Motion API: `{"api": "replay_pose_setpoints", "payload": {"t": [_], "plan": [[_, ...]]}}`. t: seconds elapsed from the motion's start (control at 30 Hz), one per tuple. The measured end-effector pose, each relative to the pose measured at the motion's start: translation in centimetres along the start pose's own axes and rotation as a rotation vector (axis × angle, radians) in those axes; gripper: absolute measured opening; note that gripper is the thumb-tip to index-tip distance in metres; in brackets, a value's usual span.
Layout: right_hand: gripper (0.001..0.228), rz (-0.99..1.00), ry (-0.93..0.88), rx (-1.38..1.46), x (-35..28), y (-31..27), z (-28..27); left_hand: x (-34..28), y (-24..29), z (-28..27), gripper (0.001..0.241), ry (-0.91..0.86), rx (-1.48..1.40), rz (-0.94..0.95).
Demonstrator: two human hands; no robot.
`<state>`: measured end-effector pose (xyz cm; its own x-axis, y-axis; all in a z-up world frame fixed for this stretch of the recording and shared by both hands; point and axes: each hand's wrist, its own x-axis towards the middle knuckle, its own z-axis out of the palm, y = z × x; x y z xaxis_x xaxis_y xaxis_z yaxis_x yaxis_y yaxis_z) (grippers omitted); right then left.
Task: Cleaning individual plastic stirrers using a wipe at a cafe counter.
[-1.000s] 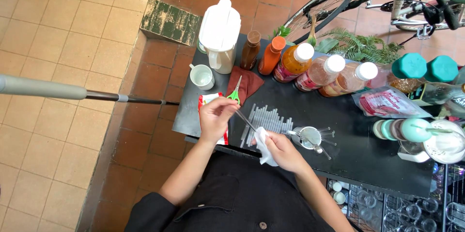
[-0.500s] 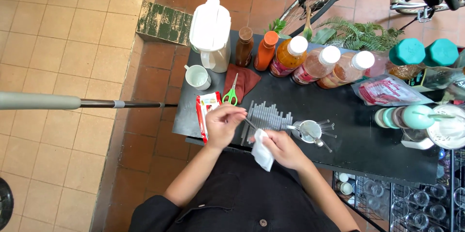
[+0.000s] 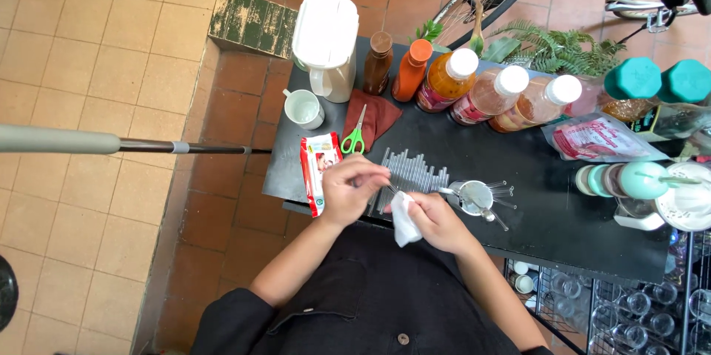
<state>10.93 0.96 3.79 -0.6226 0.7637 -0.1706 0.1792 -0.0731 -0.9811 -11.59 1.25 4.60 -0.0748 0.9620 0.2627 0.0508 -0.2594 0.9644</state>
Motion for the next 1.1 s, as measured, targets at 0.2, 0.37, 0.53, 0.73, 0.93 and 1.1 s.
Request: {"api": "replay_pose_setpoints", "payload": {"t": [0.2, 0.37, 0.53, 0.73, 0.93, 1.1], "plan": [[0.034, 0.13, -0.016, 0.238, -1.0, -0.2, -1.4, 0.1, 0.1, 0.2, 0.008, -0.025, -0.247, -0.08], [0.028, 0.101, 0.04, 0.166, -0.8, 1.6, -1.4, -0.7, 1.0, 1.8, 0.013, -0.194, -0.049, -0.014], [0.027, 0.132, 0.032, 0.033, -0.7, -0.1, -0.5, -0.3, -0.4, 0.1, 0.015, -0.109, -0.033, -0.142], [0.033, 0.164, -0.088, 0.142, -0.5, -2.0, -0.3, 0.0, -0.8, -0.5, 0.011, -0.046, -0.36, -0.117], [0.028, 0.134, 0.056, 0.104, -0.1, 0.8, 0.9, -1.2, -0.7, 1.2, 0.015, -0.188, -0.171, -0.138], [0.033, 0.118, 0.006, 0.109, 0.4, -2.1, 1.9, -0.3, -1.9, -2.1, 0.005, 0.014, -0.187, -0.057]]}}
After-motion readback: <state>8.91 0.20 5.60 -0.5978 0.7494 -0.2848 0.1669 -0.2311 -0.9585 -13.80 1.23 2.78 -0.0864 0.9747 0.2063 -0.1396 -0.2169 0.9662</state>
